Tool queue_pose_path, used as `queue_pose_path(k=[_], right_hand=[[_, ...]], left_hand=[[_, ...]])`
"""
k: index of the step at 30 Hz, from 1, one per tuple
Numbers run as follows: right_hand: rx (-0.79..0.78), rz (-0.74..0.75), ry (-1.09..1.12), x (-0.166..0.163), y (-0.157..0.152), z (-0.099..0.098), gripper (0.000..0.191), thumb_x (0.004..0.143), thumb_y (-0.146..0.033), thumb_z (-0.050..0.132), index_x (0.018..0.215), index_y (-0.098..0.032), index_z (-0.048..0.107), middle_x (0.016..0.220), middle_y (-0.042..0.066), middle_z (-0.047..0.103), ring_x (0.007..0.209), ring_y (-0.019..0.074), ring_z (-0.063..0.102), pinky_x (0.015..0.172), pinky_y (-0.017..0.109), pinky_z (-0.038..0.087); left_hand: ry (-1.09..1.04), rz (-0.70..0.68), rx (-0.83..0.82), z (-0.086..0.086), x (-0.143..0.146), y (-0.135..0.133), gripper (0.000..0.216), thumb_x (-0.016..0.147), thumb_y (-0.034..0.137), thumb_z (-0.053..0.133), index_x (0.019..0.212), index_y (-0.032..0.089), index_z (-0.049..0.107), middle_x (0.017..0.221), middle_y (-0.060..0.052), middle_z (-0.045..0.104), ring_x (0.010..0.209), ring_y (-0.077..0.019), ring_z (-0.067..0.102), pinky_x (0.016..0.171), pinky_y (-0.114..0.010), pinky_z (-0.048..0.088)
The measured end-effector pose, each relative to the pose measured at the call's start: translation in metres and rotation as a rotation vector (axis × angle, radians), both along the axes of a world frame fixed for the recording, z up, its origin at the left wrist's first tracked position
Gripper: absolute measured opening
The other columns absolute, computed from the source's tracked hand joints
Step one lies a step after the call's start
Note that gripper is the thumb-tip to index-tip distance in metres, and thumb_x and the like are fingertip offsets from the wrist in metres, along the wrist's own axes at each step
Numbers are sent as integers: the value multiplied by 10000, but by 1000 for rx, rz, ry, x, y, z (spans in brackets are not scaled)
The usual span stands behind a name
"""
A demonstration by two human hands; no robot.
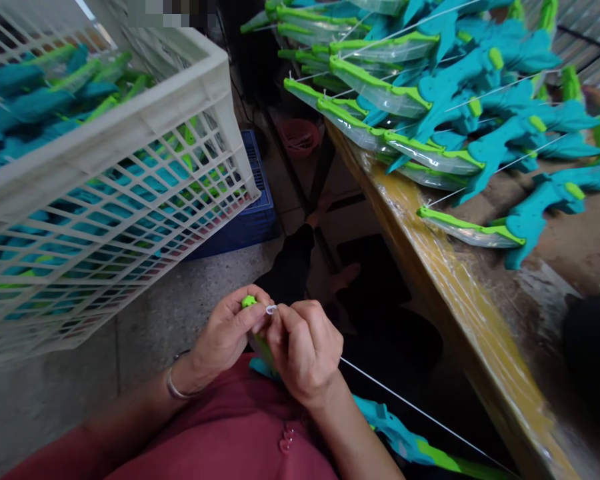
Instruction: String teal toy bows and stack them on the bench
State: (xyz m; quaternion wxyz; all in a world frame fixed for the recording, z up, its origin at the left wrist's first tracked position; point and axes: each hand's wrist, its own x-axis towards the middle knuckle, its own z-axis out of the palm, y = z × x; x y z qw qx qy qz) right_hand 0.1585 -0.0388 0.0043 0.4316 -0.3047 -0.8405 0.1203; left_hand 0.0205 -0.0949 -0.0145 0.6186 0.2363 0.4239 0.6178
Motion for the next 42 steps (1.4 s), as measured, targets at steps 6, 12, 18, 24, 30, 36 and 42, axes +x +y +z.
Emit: queue_pose_path(k=[6, 12, 18, 24, 30, 36, 42], right_hand=[[-107, -26, 3, 4, -3, 5, 189, 966, -60, 617, 1068, -218, 596, 895, 40, 631, 747, 157, 620, 623, 275, 557], [-204, 11, 20, 6, -7, 9, 147, 1003, -105, 577, 1094, -220, 594, 935, 51, 636, 795, 173, 632, 658, 291, 567], [-372, 183, 84, 4, 0, 12, 236, 1000, -124, 642, 1221, -206, 621, 961, 40, 657, 806, 159, 643, 693, 270, 572], [-527, 276, 124, 6, 8, 23, 155, 984, -101, 665, 1090, -213, 679, 913, 14, 664, 790, 138, 644, 683, 249, 554], [-507, 317, -85, 19, 20, 36, 100, 1020, -115, 592, 1011, -196, 651, 883, 23, 647, 736, 129, 637, 632, 237, 528], [-433, 282, -230, 39, 21, 44, 103, 1011, -98, 577, 968, -179, 624, 832, 9, 610, 635, 92, 563, 548, 220, 444], [-422, 214, -235, 47, 13, 46, 86, 1014, -117, 591, 967, -175, 634, 815, 1, 611, 629, 86, 571, 556, 209, 451]], left_hand=[[-33, 0, -4, 1, 1, 1, 217, 959, 361, 701, 864, 171, 658, 646, 30, 552, 609, -105, 537, 616, -227, 439], [-12, -12, -27, 1, 0, -1, 221, 960, 360, 698, 849, 172, 663, 651, 22, 573, 619, -108, 552, 622, -226, 447], [-27, -26, -37, -2, -1, -3, 226, 948, 377, 712, 864, 173, 667, 700, 6, 629, 618, -100, 562, 588, -204, 436], [-17, -31, -51, -4, 0, -3, 235, 927, 402, 730, 930, 171, 693, 685, 14, 609, 611, -102, 557, 577, -208, 433], [1, -4, -13, -3, 0, -2, 271, 955, 400, 691, 822, 176, 617, 654, 21, 562, 610, -117, 555, 609, -245, 466], [-2, -1, 32, -4, -1, -1, 288, 978, 370, 660, 788, 181, 553, 665, 25, 525, 616, -128, 562, 612, -272, 460], [-27, -12, 51, -8, -1, 0, 244, 998, 337, 637, 829, 177, 566, 680, 28, 516, 627, -125, 552, 619, -274, 457]])
